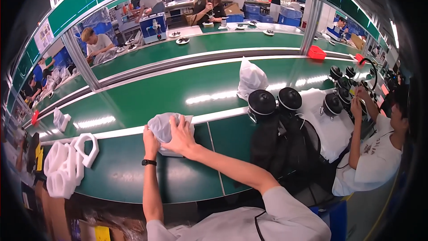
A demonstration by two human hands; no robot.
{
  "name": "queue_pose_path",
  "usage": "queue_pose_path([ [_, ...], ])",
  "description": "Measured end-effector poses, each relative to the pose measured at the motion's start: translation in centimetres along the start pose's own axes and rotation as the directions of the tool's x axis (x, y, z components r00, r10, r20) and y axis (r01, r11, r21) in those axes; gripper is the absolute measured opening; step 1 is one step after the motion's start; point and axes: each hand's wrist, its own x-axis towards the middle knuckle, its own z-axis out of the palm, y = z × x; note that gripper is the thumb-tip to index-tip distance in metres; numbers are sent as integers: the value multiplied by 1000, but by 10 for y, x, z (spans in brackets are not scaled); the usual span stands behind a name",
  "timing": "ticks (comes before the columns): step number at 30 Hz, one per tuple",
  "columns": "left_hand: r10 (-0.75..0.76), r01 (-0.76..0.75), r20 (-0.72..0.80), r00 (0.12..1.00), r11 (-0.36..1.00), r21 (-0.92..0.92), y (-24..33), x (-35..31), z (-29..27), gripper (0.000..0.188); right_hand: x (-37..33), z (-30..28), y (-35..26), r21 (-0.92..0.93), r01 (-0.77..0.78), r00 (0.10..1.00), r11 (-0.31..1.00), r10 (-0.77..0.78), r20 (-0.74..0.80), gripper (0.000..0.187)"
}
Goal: Packaging circular black lighting components into foam protectors and plastic bags on an assembly line.
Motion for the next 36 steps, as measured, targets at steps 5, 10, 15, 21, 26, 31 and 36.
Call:
queue_pose_path([
  [5, 194, -91, 356, 914, 954, -287, -37, 7, 19, 53, -8, 10, -6, -98, 42, 999, 994, -44, -18, 111],
  [10, 247, -147, 372, 895, 950, -276, -14, 19, 27, 57, 11, 0, 38, 2, 164, 986, 986, -164, 33, 130],
  [15, 223, -46, 361, 905, 898, -438, -54, 11, 29, 56, 13, 1, 7, 10, 168, 981, 986, -168, 92, 117],
  [21, -13, 307, 379, 925, 613, -728, -35, 2, 27, 54, 19, 1, -8, -103, 175, 983, 979, -167, 80, 103],
  [26, -88, 645, 640, 763, 66, -761, -49, -16, -3, 47, 35, 5, 0, -38, 187, 968, 982, -177, 180, 105],
  [31, -131, 654, 641, 756, 145, -742, -18, -22, -6, 49, 53, -21, 40, 70, 239, 915, 969, -248, 319, 105],
  [36, -128, 566, 566, 815, 388, -727, -30, -23, -5, 56, 62, -21, 15, -12, 253, 890, 967, -228, 395, 105],
])
